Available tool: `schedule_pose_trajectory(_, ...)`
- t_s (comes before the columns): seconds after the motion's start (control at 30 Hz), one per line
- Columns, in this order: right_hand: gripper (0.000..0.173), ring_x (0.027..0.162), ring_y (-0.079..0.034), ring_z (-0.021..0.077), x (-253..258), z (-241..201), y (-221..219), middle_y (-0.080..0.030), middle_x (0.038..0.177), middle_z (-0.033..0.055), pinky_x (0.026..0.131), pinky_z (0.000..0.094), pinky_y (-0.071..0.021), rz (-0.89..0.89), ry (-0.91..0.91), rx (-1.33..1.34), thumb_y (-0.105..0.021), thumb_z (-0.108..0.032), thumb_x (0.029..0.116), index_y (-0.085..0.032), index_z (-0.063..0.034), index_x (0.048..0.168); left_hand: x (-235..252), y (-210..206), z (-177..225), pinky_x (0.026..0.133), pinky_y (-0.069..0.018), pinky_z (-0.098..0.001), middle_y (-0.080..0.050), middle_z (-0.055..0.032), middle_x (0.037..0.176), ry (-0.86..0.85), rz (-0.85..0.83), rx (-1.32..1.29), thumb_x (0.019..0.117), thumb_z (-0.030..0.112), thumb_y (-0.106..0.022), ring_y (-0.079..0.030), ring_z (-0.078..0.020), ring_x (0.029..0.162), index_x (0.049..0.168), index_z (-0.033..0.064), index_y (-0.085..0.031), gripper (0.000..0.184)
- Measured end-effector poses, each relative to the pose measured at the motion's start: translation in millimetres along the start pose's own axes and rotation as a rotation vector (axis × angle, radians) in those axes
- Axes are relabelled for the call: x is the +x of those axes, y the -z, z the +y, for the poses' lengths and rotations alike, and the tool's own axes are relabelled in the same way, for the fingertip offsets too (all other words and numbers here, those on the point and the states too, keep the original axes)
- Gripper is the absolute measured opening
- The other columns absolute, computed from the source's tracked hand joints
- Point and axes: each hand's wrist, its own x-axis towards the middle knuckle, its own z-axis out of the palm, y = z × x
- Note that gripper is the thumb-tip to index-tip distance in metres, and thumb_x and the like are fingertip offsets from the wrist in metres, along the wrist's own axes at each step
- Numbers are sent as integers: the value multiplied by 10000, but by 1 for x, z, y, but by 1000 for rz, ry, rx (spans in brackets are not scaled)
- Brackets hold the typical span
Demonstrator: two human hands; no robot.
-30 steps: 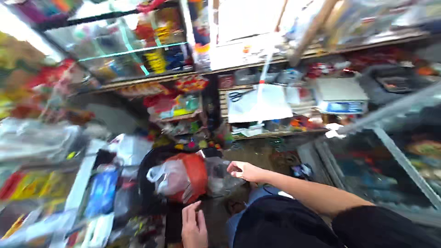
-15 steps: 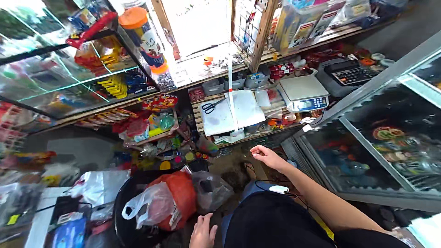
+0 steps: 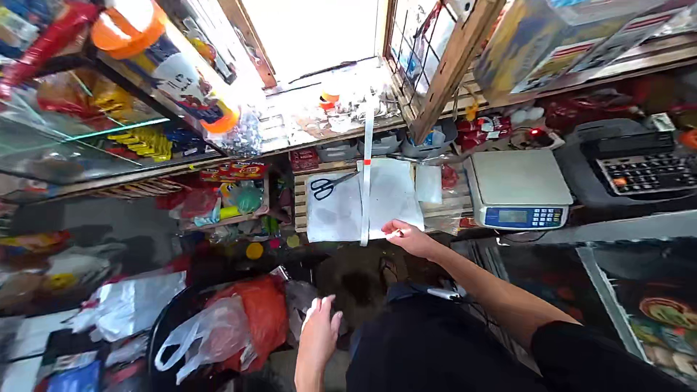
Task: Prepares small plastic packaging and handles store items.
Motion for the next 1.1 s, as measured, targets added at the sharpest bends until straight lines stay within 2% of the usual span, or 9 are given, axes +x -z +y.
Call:
schedule_pose_trajectory(0.1,348,1113,-653,285,-19,10,21,-631,1277,213,993,453,-523,-232,-28,-145,-544,-156,1028,-601,20,1323,28,12,45,1054,-481,-569,-570,-177,1418,-61,-35,22,1043,306,-567,-582,-378,1269,1449,139,-568,438)
schedule_pose_trajectory(0.23,312,1090,-663,283,-58,17,47,-655,1219,204,987,456,-531,-525,50,-144,-604,-150,1015,-613,30,1270,57,28,72,1054,-480,-559,-562,-181,1422,-64,-78,80,1045,298,-567,-580,-383,1265,1450,127,-564,439)
schedule_pose_trajectory(0.4,262,948,-680,278,-87,28,73,-694,1057,185,905,480,-543,-618,-27,-172,-689,-58,942,-647,34,1184,92,63,93,1072,-463,-569,-547,-201,1429,-53,-162,181,1049,319,-569,-560,-402,1286,1462,129,-548,455)
schedule_pose_trajectory(0.57,320,984,-689,334,-106,34,82,-697,1081,205,928,539,-534,-591,-198,-265,-737,-19,898,-636,32,1197,142,136,128,1074,-474,-543,-574,-213,1406,-345,-62,146,1058,279,-557,-601,-364,1253,1437,60,-555,437)
schedule_pose_trajectory(0.7,328,969,-708,341,-125,51,77,-717,1058,191,912,555,-550,-431,-251,-304,-732,-16,888,-648,16,1203,208,194,167,1049,-491,-551,-632,-211,1313,-614,395,15,1009,134,-616,-614,-365,1217,1341,30,-633,348)
schedule_pose_trajectory(0.83,342,976,-712,345,-136,58,52,-723,1057,192,914,553,-550,-274,-313,-248,-724,-53,906,-636,14,1230,277,250,218,1045,-471,-557,-565,-284,1344,-537,683,-58,990,98,-591,-566,-433,1238,1328,35,-644,348)
schedule_pose_trajectory(0.9,341,968,-711,341,-140,57,35,-719,1056,194,901,551,-558,-179,-301,-192,-727,-58,902,-636,16,1223,306,269,235,1066,-444,-595,-529,-270,1413,-474,702,-6,968,124,-636,-494,-462,1323,1337,100,-654,370)
schedule_pose_trajectory(1.0,326,981,-708,343,-138,52,6,-723,1062,185,916,558,-550,-76,-365,-175,-723,-55,904,-646,1,1216,338,280,243,983,-437,-705,-483,-251,1474,-410,640,93,955,237,-695,-425,-491,1378,1346,196,-656,395)
schedule_pose_trajectory(1.1,320,979,-708,349,-132,46,-22,-723,1053,179,907,576,-548,-26,-443,-207,-708,-53,904,-644,-16,1215,348,281,236,989,-435,-705,-507,-243,1458,-379,627,132,935,301,-725,-450,-476,1368,1257,152,-691,356)
